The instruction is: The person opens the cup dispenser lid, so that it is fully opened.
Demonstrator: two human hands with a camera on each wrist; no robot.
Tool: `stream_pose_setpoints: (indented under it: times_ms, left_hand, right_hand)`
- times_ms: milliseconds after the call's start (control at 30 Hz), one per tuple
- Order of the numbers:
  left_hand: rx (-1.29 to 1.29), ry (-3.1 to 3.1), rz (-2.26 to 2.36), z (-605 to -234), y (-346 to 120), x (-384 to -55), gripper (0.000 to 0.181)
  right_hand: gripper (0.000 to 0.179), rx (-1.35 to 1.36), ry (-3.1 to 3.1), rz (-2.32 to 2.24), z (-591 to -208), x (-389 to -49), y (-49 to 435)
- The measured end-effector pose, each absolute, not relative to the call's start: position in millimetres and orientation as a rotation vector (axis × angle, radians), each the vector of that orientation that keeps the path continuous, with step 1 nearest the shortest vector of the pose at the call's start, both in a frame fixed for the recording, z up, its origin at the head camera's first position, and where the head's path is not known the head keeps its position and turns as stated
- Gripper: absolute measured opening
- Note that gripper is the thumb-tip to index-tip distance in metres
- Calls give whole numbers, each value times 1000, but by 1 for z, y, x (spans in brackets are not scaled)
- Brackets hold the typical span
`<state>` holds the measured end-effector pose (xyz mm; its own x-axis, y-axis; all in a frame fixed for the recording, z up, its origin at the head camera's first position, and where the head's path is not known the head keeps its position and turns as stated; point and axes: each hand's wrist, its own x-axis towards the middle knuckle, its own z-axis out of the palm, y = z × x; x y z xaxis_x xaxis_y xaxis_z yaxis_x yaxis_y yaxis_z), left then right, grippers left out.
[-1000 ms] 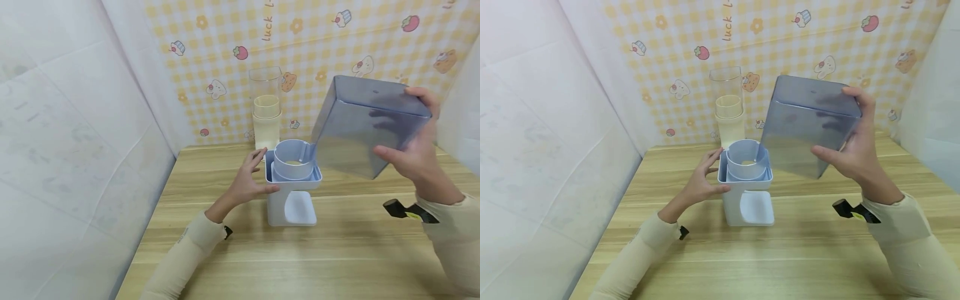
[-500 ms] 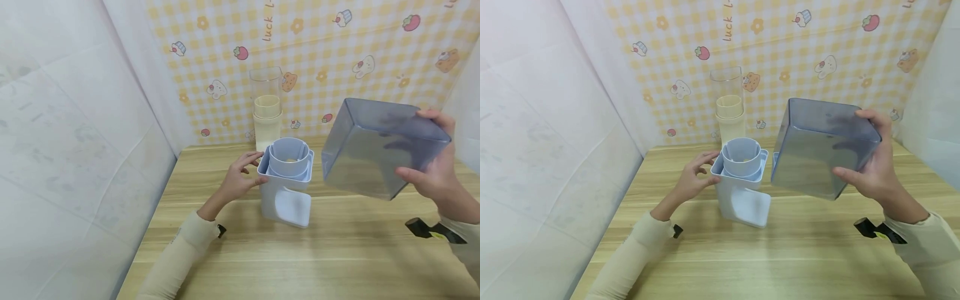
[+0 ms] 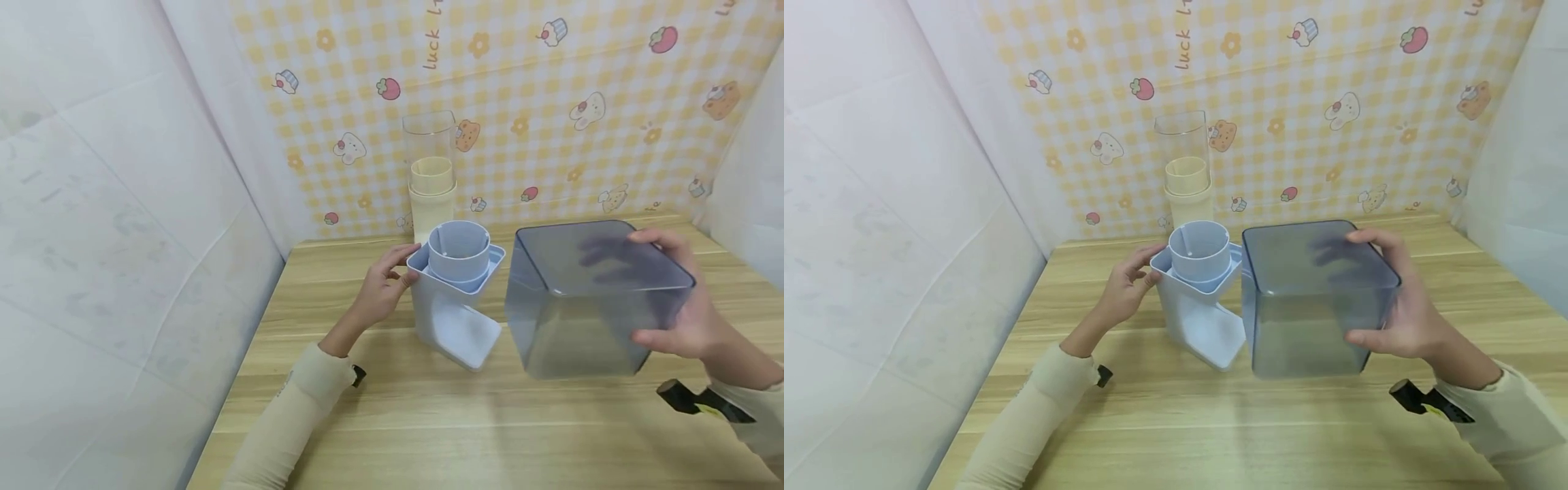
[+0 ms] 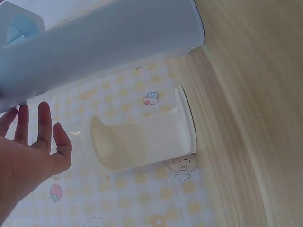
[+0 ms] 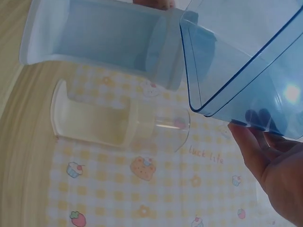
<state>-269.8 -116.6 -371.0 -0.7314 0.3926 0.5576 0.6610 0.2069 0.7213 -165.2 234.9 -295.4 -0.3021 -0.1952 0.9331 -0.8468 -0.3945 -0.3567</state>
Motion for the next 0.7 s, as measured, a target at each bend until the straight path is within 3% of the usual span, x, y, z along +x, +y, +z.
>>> stream_pose_setpoints:
  times_ms: [133,500,600,700]
  left_hand:
    - [-952,-2222,-1608,-368,-115,-269,49]
    - [-771,-2059,-1586,-380,-110,-278,21]
    - [-710,-2029,-1499,-380,-108,-278,18]
    - [-685,-2042,-1379,-380,-105,-276,25]
  right_hand:
    - [77,1451,-1418,1733,-309,-167,241]
    - [87,1406,-1707,1550,-334,-172,250]
    - [86,1394,-1713,1522,-337,-172,249]
    - [85,1390,-1711,1533,-338,-173,247]
